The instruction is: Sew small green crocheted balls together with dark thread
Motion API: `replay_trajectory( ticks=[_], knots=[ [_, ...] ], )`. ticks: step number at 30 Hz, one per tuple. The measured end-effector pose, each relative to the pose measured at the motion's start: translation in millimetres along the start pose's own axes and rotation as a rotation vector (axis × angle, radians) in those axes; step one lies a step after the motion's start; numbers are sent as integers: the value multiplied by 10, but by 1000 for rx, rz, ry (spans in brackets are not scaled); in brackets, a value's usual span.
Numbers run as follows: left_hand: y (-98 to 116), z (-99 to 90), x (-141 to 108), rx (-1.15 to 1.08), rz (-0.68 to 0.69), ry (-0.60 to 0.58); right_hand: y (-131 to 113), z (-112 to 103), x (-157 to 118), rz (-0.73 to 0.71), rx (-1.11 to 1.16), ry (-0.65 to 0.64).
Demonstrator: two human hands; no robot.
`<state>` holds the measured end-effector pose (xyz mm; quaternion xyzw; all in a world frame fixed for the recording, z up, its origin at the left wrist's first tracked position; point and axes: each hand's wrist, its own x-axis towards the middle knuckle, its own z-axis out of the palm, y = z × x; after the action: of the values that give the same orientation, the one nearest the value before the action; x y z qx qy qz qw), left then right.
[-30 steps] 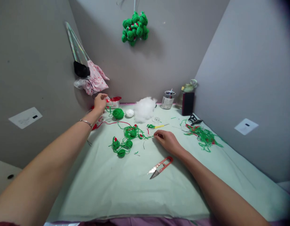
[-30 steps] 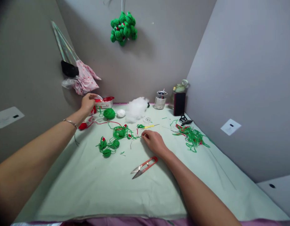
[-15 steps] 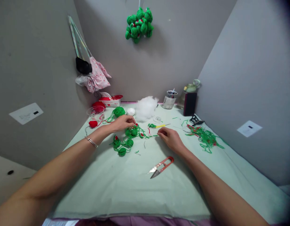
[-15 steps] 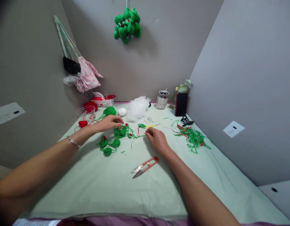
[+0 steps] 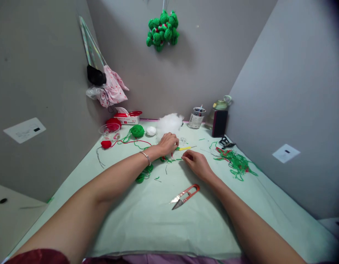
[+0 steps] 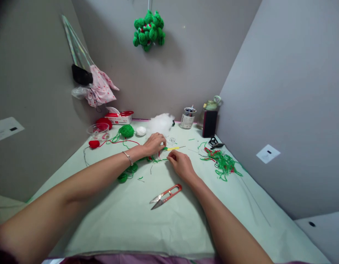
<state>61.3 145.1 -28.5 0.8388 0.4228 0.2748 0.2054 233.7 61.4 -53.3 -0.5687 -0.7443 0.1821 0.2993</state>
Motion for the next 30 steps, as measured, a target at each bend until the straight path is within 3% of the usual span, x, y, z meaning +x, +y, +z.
replay_trajectory(
  ticks=[3,6,7,9,10,11,15,19,22,26,30],
  knots=[
    [4,-204,1,-67,-48,-1,-29,-46,7,18,88,23],
    [33,-601,-250,-123,-40,-69,-110,-80,3,44,270,-14],
    [47,-744,-390,-141,-28,-135,-146,-86,-5,52,332,-35],
    [78,-988,-719,-161,18,-384,-221,-87,-29,59,434,-76],
    [91,-1069,-888,-121,49,-447,-258,-81,-44,59,472,-90],
    [99,-1114,-1046,-70,81,-439,-293,-71,-60,59,503,-102],
    [78,-975,-1433,178,122,-426,-388,-5,-110,58,550,-146],
    [23,-759,-1412,319,142,-362,-389,31,-121,71,538,-175],
    [33,-796,-1335,162,129,-284,-373,-7,-129,84,591,-193],
    [200,-880,-1313,-200,-14,-172,-445,-81,-186,88,803,-255],
    [425,-737,-1290,-405,-68,-100,-613,-72,-289,123,1018,-378]
  ],
)
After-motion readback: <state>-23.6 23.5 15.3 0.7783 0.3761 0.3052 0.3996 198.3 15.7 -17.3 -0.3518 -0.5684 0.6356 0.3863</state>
